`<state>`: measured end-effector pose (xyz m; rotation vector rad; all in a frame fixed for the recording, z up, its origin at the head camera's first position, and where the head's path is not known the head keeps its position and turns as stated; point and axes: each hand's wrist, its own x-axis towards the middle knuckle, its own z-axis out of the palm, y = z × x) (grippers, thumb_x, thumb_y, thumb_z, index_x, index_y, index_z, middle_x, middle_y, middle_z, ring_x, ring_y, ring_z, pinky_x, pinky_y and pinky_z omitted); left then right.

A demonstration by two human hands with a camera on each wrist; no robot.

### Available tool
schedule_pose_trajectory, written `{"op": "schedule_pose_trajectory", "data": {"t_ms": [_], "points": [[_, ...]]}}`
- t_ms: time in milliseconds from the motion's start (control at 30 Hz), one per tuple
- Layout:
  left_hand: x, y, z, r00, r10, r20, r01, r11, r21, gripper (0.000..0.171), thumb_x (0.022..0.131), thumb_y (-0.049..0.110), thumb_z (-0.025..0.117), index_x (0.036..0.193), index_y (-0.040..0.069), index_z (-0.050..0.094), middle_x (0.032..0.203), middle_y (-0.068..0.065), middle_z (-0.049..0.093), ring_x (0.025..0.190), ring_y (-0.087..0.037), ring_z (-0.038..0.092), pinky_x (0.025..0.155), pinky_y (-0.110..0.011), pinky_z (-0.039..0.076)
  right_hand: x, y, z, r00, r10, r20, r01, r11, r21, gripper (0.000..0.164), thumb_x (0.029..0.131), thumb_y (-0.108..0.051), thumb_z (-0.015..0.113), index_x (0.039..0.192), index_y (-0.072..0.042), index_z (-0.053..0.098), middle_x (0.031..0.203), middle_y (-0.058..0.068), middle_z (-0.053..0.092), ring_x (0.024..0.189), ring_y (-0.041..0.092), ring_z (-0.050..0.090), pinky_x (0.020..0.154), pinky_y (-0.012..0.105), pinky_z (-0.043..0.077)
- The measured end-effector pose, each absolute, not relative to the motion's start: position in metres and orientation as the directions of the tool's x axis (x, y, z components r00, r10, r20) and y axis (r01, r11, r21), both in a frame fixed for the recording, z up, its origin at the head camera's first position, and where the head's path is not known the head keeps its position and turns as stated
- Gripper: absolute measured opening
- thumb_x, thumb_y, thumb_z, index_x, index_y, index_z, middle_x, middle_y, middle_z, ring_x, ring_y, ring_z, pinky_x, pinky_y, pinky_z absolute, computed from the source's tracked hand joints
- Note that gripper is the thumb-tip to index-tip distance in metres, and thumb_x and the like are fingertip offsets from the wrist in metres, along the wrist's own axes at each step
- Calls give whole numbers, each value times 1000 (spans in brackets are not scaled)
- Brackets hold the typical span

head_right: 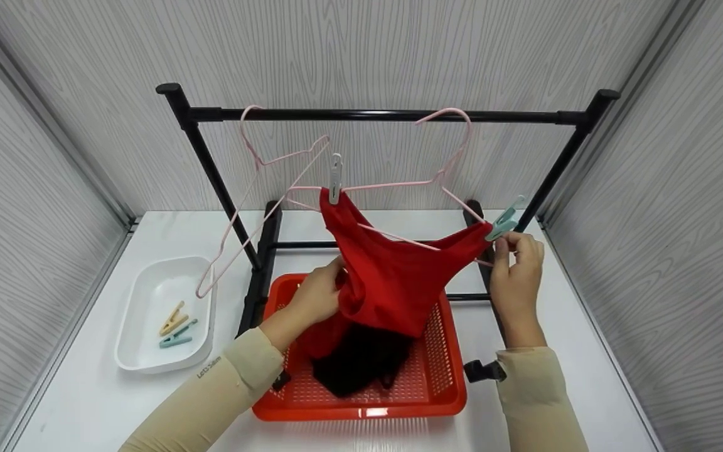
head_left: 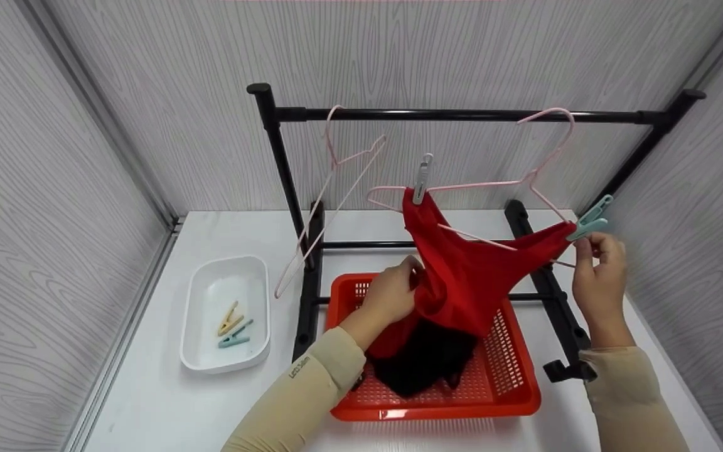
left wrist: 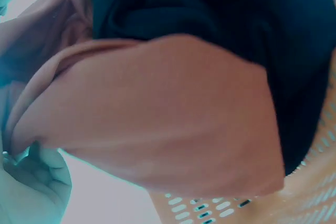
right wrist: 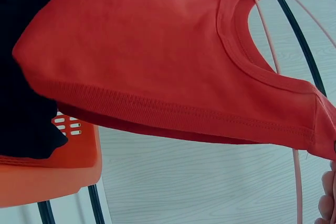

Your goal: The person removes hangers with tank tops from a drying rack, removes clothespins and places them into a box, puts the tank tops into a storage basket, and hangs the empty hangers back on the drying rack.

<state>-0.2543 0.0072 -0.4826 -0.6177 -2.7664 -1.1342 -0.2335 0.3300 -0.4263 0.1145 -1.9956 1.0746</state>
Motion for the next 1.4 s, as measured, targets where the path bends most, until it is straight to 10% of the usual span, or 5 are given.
{"op": "schedule_pose_trajectory", "data": {"t_ms": [767, 1400], "points": [[-243, -4, -514, -901, 403, -160, 256, 793, 553, 44, 91, 5, 57, 134, 13, 60, 119, -7, 68, 102, -17, 62, 90, -38, 51, -232, 330, -429, -658, 247, 711, -451, 628, -635, 11, 96, 5, 59, 95, 16, 59, 88, -17, 52, 92, -2, 43, 83, 19, 34], [-232, -21, -473, -893, 439, -102, 351, 820, 452, 31, 92, 12, 65, 123, 9, 62, 113, -6, 68, 101, -20, 64, 90, -39, 52, -233, 328, -434, -657, 200, 727, -476, 638, -606, 6, 95, 8, 59, 94, 14, 61, 88, -8, 54, 91, -1, 42, 83, 20, 33]]}}
